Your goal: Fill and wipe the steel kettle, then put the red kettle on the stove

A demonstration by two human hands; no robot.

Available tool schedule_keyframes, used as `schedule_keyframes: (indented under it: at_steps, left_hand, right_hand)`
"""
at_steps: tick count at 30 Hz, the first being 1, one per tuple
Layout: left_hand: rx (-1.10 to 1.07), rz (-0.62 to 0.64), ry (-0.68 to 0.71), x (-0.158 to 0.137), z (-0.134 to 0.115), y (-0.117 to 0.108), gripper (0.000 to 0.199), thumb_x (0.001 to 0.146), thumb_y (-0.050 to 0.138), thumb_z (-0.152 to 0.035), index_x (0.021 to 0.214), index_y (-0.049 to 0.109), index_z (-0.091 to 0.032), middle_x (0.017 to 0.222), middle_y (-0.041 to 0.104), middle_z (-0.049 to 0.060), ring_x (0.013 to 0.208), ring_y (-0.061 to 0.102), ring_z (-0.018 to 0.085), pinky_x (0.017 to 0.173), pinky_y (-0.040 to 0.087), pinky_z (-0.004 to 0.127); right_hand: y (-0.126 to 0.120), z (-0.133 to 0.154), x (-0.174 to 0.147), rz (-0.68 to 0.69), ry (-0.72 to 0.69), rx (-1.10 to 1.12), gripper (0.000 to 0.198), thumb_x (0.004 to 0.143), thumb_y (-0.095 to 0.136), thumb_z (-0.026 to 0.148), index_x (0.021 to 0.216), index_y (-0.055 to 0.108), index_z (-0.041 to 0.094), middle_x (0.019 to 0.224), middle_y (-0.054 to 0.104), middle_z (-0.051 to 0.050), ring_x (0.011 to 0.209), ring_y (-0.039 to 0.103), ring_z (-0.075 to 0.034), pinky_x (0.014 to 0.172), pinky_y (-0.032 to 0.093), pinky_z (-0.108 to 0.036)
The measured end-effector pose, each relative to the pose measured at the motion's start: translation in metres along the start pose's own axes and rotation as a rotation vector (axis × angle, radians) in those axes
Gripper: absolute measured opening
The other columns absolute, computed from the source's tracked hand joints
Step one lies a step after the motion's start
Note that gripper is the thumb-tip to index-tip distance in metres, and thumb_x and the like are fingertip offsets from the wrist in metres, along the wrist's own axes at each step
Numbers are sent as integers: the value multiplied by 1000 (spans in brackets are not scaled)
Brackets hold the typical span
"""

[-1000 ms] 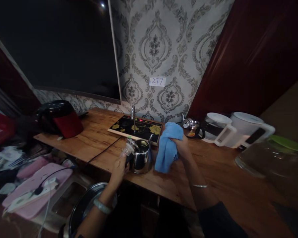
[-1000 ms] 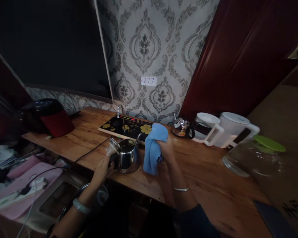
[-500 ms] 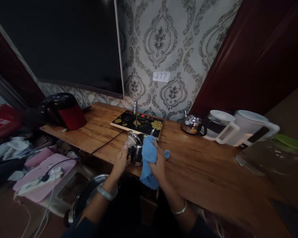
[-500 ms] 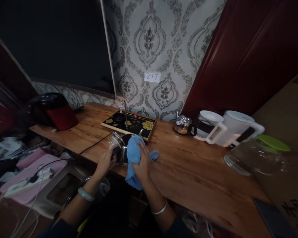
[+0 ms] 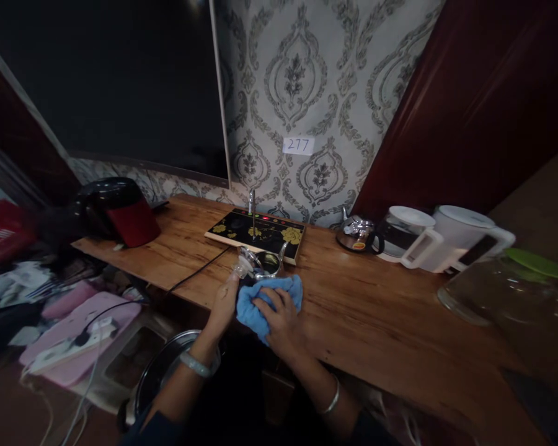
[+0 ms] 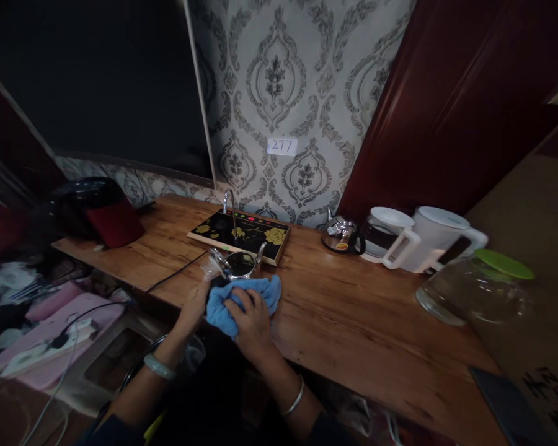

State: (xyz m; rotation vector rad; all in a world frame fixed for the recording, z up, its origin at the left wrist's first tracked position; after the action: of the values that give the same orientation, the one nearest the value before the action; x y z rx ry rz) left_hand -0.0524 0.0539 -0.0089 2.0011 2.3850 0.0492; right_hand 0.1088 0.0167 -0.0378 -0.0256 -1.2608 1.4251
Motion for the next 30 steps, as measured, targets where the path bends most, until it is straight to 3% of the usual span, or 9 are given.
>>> schedule_keyframes:
  at_steps: [4, 8, 12, 14, 17, 19, 25, 30]
  left_hand:
    - [-29, 73, -37, 1, 7, 1, 61, 78, 46, -76, 48, 39, -23, 35, 28, -6, 32, 26, 7, 34, 20, 23]
    - [-62, 71, -40, 2, 10, 2, 57, 80, 48, -71, 50, 39, -23, 37, 30, -6, 32, 27, 7, 34, 23, 22]
    - [-62, 63, -41, 2, 7, 3, 56, 79, 49, -71, 52, 39, -23, 37, 29, -7, 32, 26, 7, 33, 19, 22]
    - [-62, 59, -33, 2, 6, 3, 58, 76, 49, -75, 54, 39, -23, 37, 28, -8, 32, 26, 7, 34, 20, 22]
    - [-56, 56, -22, 1, 5, 3, 62, 72, 49, -80, 53, 39, -22, 36, 27, -8, 32, 26, 6, 34, 20, 21]
    - [-54, 61, -23, 1, 5, 3, 63, 71, 48, -82, 52, 39, -22, 36, 27, -8, 32, 27, 6, 34, 20, 21]
    - [-38, 38, -14, 2, 7, 3, 62, 74, 48, -78, 52, 36, -22, 38, 29, -8, 32, 27, 6, 34, 21, 20]
    - [12, -9, 40, 1, 7, 3, 60, 78, 45, -76, 51, 39, -22, 38, 31, -6, 32, 29, 7, 33, 24, 21]
  right_hand:
    - [-6, -38, -7, -83, 131, 233, 38, 69, 63, 17, 105, 71, 25, 115, 64, -8, 108, 56, -28, 98, 46, -47]
    - [-23, -67, 6, -247, 389, 547, 28, 62, 63, 22, 89, 71, 21, 98, 71, -6, 95, 65, -26, 92, 51, -41]
    - [-40, -74, 46, -403, 597, 728, 28, 63, 65, 29, 89, 70, 20, 92, 75, -5, 89, 67, -25, 87, 53, -39]
    - [-41, -76, 67, -387, 610, 800, 32, 62, 68, 34, 90, 71, 20, 94, 75, -5, 94, 67, -26, 90, 52, -39]
    - [-32, -81, 85, -200, 594, 894, 31, 59, 69, 37, 85, 71, 20, 90, 76, -4, 90, 68, -25, 88, 52, -38]
    - [-23, -86, 83, -154, 615, 923, 30, 59, 68, 38, 82, 71, 20, 86, 76, -3, 86, 68, -25, 84, 53, -37]
    - [1, -93, 41, -296, 751, 877, 29, 65, 62, 38, 85, 71, 18, 89, 76, -5, 88, 69, -24, 83, 53, -36]
    - [-4, -83, 20, -263, 730, 756, 21, 62, 61, 34, 75, 70, 20, 81, 76, -3, 83, 68, -24, 82, 53, -35]
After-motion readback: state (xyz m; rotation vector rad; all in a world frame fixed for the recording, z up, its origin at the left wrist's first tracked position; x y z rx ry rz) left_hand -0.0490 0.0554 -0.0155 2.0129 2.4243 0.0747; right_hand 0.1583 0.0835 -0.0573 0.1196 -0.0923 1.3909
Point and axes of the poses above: each hand's wrist, its own x-axis towards the middle knuckle, its own y-axis out of the palm, z = x × y, the point moved 1 cm from there along x, towards the middle knuckle
